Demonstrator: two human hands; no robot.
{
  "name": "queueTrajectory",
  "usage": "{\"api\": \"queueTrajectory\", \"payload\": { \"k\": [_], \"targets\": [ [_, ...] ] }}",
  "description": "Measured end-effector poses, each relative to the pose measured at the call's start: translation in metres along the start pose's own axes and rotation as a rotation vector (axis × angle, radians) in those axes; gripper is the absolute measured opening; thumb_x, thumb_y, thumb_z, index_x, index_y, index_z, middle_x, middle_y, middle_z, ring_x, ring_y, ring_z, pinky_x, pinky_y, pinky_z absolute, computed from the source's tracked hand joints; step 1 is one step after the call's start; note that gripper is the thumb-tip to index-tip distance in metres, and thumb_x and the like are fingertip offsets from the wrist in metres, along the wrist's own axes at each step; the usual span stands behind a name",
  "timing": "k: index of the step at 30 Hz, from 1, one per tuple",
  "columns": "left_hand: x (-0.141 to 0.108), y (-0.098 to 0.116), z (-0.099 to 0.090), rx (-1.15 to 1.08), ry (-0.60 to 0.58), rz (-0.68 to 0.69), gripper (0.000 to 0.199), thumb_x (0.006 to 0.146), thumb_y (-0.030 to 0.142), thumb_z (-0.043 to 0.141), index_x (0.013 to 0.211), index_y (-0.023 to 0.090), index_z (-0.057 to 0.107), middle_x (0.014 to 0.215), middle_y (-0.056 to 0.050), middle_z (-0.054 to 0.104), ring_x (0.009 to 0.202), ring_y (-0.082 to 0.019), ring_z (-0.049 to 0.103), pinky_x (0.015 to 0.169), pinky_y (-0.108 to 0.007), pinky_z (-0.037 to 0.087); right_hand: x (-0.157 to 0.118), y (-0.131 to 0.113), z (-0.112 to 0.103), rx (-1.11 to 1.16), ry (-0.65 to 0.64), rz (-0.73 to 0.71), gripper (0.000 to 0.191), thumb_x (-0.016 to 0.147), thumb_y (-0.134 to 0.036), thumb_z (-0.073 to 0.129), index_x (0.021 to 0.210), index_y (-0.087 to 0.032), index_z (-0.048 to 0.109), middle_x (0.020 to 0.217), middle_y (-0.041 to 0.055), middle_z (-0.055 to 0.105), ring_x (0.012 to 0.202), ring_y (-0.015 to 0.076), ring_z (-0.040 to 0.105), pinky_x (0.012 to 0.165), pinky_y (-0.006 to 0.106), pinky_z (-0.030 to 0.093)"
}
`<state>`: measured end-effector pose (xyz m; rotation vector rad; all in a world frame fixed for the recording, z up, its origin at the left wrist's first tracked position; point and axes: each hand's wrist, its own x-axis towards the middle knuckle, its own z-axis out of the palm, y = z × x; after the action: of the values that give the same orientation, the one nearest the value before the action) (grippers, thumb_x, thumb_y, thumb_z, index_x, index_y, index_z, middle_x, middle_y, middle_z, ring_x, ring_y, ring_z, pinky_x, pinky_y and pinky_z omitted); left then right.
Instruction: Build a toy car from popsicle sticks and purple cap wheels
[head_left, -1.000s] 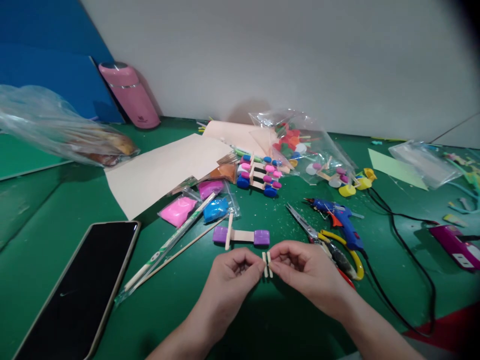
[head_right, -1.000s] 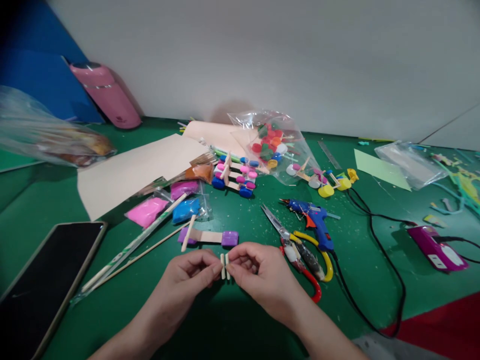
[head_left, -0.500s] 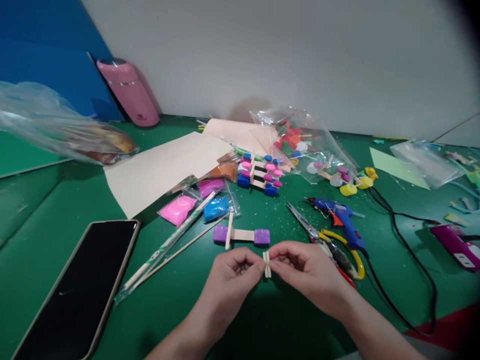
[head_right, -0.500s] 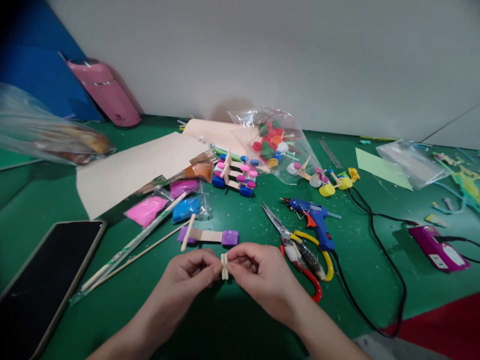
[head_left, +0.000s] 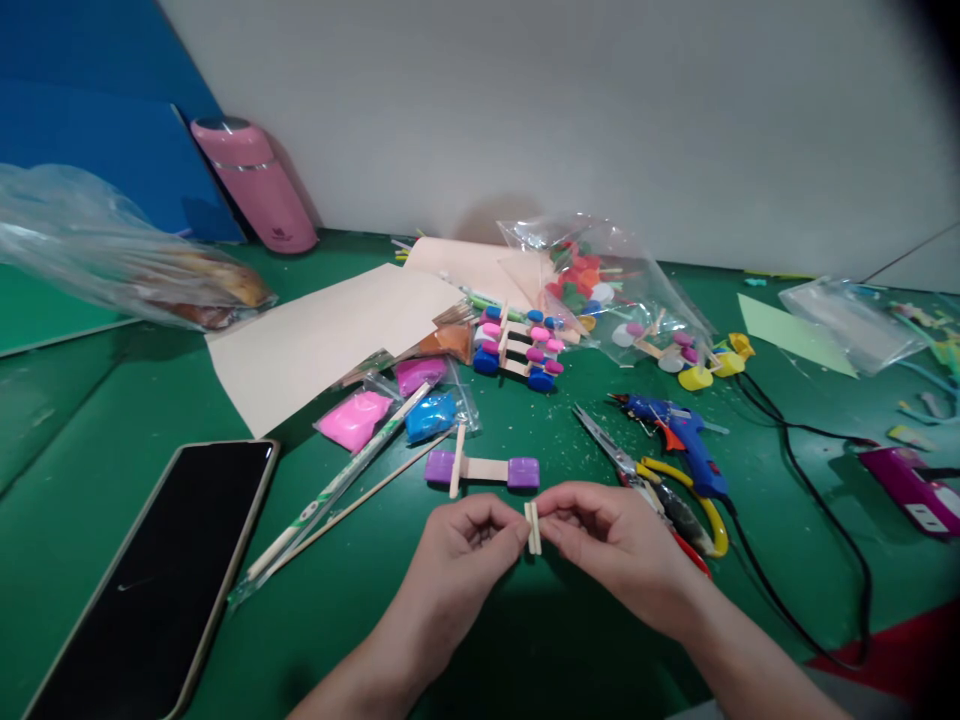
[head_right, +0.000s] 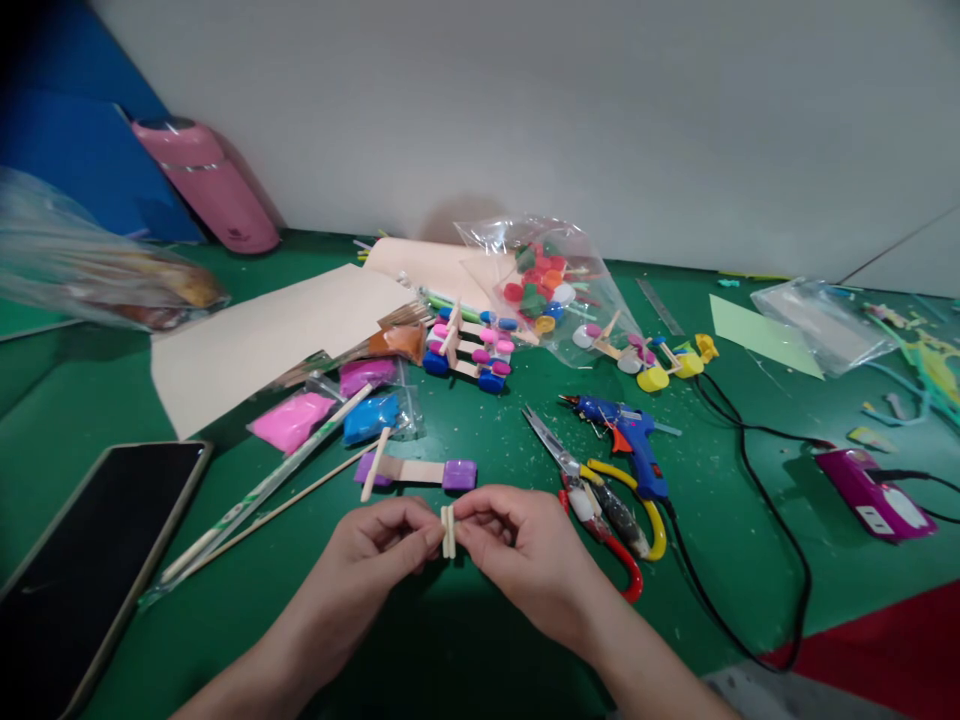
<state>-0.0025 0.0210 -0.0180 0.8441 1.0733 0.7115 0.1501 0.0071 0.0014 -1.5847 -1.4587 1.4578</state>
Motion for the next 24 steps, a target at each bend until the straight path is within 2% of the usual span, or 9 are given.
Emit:
{"api": "queueTrajectory", "payload": {
  "k": [24],
  "targets": [
    [0.0013,-0.0009,-0.0004,0.028,-0.005,0.015,0.015,0.066,0.021,0.063,0.054,0.013,0.061,0.05,0.001,0.053,0.05,-0.009,0.042,0.049,-0.02,0.031,0.0011,-0.0006,-0.0011,0.01,-0.007,0.004,0.012,0.077,-0.023,0.054,0.081,-0.015,0.062,0.067,-0.0006,0.06,0.06,0.0098,0.052,0.054,0.018,0.041]
  ]
}}
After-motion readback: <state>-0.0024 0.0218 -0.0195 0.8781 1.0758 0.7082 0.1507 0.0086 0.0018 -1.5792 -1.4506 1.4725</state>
